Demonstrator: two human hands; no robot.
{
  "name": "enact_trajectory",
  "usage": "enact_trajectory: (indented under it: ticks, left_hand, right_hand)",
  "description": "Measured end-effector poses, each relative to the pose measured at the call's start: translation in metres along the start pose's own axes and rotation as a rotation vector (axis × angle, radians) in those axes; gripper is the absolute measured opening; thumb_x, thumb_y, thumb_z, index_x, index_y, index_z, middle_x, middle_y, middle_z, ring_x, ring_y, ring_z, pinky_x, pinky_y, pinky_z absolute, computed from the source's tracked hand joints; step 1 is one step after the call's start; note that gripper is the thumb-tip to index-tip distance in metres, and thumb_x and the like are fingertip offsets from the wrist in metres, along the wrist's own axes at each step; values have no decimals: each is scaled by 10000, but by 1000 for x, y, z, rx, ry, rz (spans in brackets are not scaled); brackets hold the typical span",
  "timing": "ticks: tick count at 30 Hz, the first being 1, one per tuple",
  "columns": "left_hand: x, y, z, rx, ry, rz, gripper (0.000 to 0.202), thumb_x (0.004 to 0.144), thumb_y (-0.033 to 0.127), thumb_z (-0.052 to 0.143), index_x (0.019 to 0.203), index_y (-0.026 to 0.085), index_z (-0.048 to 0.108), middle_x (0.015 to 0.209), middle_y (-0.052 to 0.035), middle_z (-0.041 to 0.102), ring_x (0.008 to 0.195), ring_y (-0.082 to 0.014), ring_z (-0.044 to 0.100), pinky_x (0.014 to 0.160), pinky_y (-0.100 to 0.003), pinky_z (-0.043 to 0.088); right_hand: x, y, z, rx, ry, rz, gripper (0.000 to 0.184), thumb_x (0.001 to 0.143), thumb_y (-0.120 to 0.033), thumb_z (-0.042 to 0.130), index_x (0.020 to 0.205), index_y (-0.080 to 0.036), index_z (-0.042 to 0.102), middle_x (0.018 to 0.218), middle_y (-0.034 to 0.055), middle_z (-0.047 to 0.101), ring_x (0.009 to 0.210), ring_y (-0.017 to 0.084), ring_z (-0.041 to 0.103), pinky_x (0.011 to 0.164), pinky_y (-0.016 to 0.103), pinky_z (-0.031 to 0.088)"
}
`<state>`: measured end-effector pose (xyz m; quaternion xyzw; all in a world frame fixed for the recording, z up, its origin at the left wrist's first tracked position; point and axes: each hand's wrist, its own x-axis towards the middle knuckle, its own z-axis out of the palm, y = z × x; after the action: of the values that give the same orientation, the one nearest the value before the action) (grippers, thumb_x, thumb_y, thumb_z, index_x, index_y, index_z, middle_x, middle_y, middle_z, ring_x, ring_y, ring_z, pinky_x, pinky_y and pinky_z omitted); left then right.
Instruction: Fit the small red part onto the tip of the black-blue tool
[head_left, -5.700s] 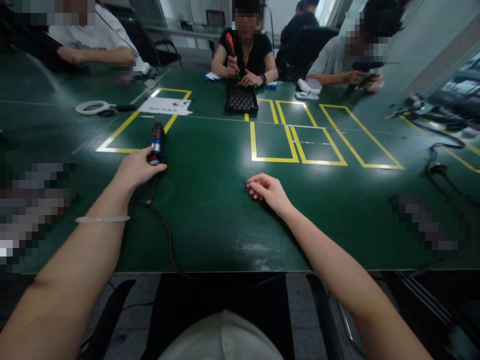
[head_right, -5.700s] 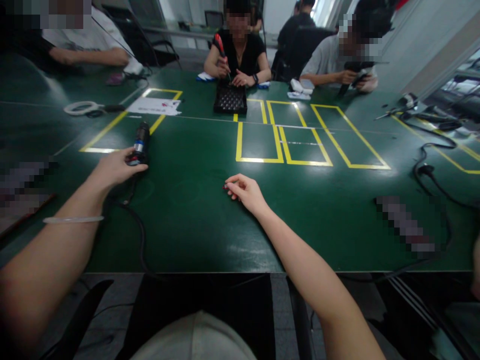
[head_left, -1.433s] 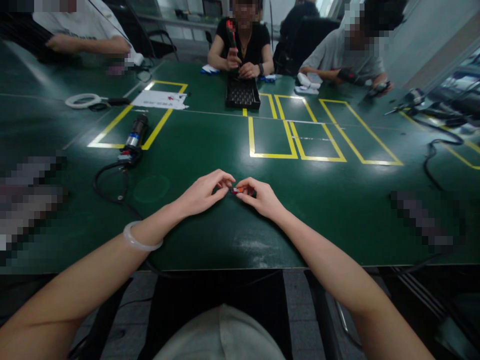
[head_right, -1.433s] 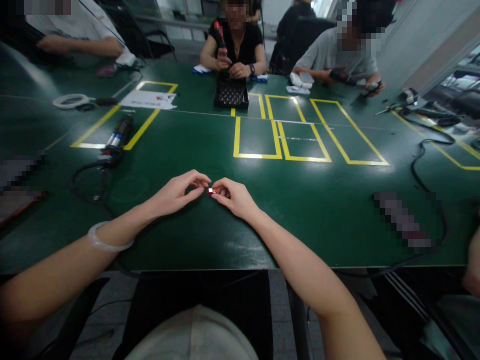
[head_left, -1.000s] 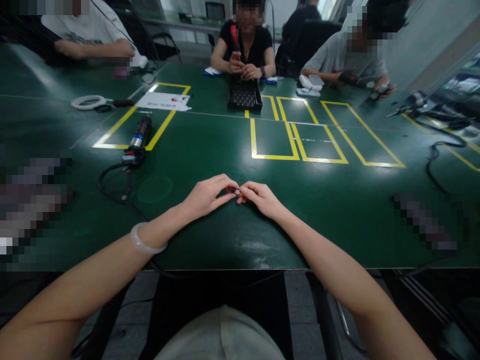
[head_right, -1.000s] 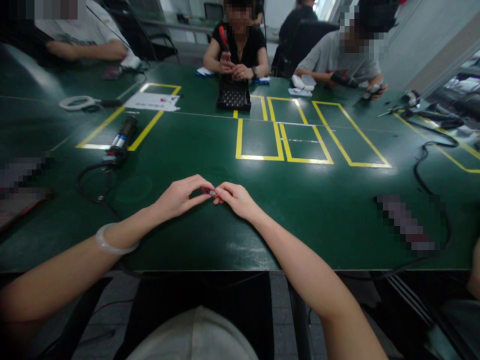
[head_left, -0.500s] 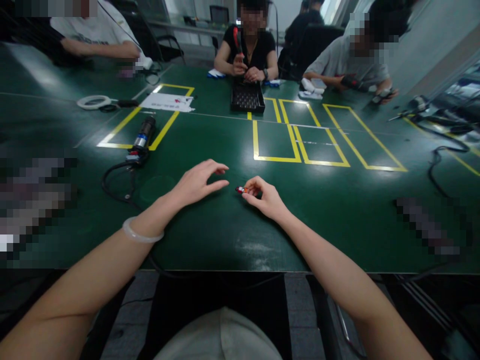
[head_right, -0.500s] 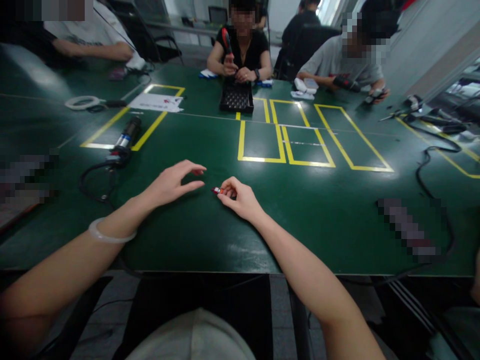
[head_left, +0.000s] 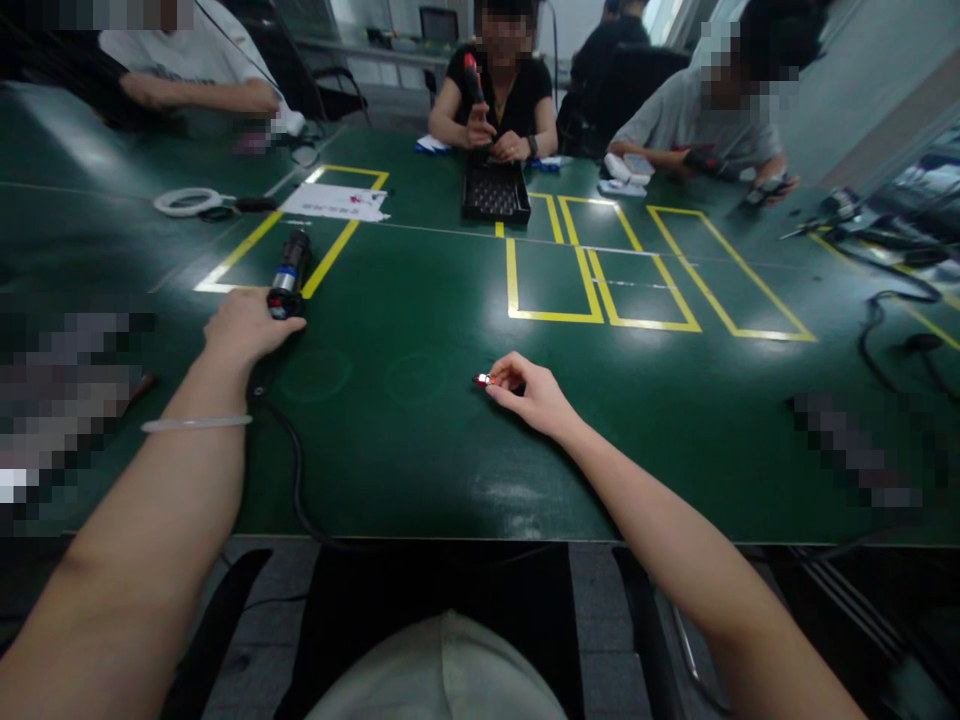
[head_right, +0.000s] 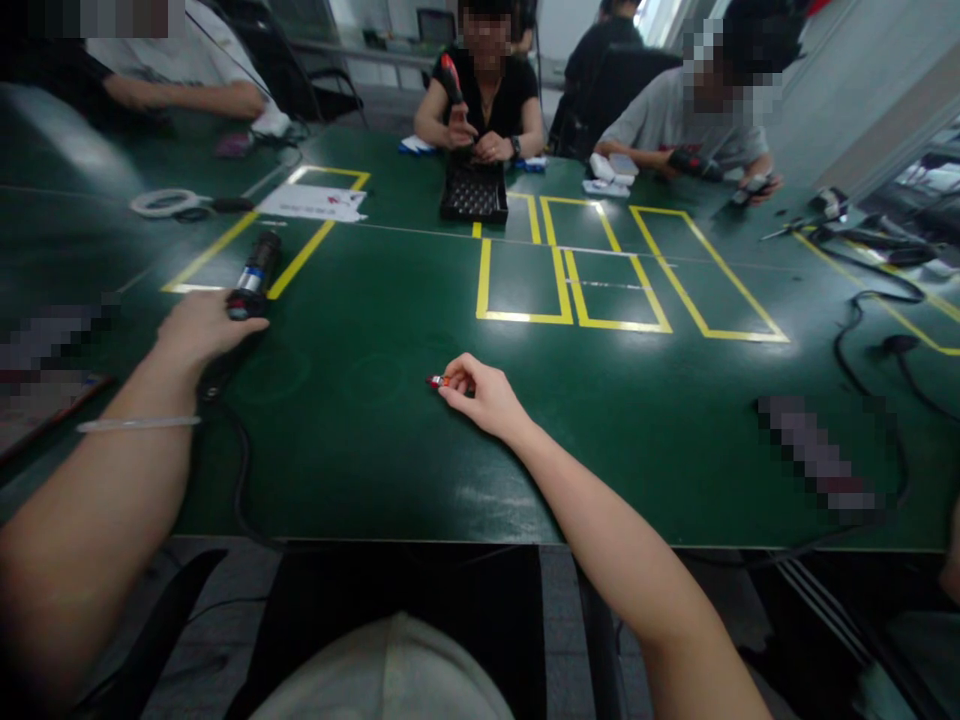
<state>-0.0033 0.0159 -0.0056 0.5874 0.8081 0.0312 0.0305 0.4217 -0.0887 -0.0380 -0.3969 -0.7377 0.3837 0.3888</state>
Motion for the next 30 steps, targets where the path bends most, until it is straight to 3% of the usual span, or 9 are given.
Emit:
enact_trajectory:
  ticks: [5, 11, 15, 21, 30]
  left_hand:
    - [-16, 23, -3, 12, 50, 83, 727, 814, 572, 623, 1319, 54, 550, 1283, -195, 545, 1062, -315, 562, 887, -520, 507]
    - [-51, 62, 1, 51, 80, 197, 753, 830, 631, 563, 1352, 89, 543, 1298, -228, 530, 1078, -384, 583, 845, -529, 520]
    - [-82, 93, 8, 17, 96, 350, 720, 837, 605, 562, 1396, 155, 516, 1320, -194, 529, 1117, -362, 578, 871, -464, 521]
    - [-133, 140, 11, 41, 76, 567, 670, 872, 526, 532, 1424, 154, 464, 1292, -166, 530, 1098, -332, 587, 844, -414, 517]
    - [-176, 170, 14, -2, 52, 793, 712, 875, 459, 535, 1499, 164, 362, 1279, -136, 539, 1053, -293, 600, 824, -384, 519]
  right_hand:
    - [0, 0, 0, -14, -14, -1, 123, 852, -280, 645, 922, -195, 591, 770, -13, 623, 698, 121, 572, 686, 263, 465]
    - [1, 0, 1, -39, -12, -2, 116, 847, -266, 644, 922, -194, 592, 776, -11, 632, 704, 123, 583, 695, 265, 471]
    - [2, 1, 1, -56, -9, -5, 112, 843, -256, 645, 922, -195, 595, 785, -9, 637, 707, 125, 594, 700, 266, 479]
    - [2, 2, 0, -132, 20, -40, 102, 848, -239, 644, 924, -201, 589, 817, 3, 647, 728, 137, 602, 717, 276, 487]
    - [2, 0, 5, -343, 6, -53, 97, 858, -214, 643, 917, -206, 566, 843, 7, 644, 758, 160, 582, 730, 288, 448]
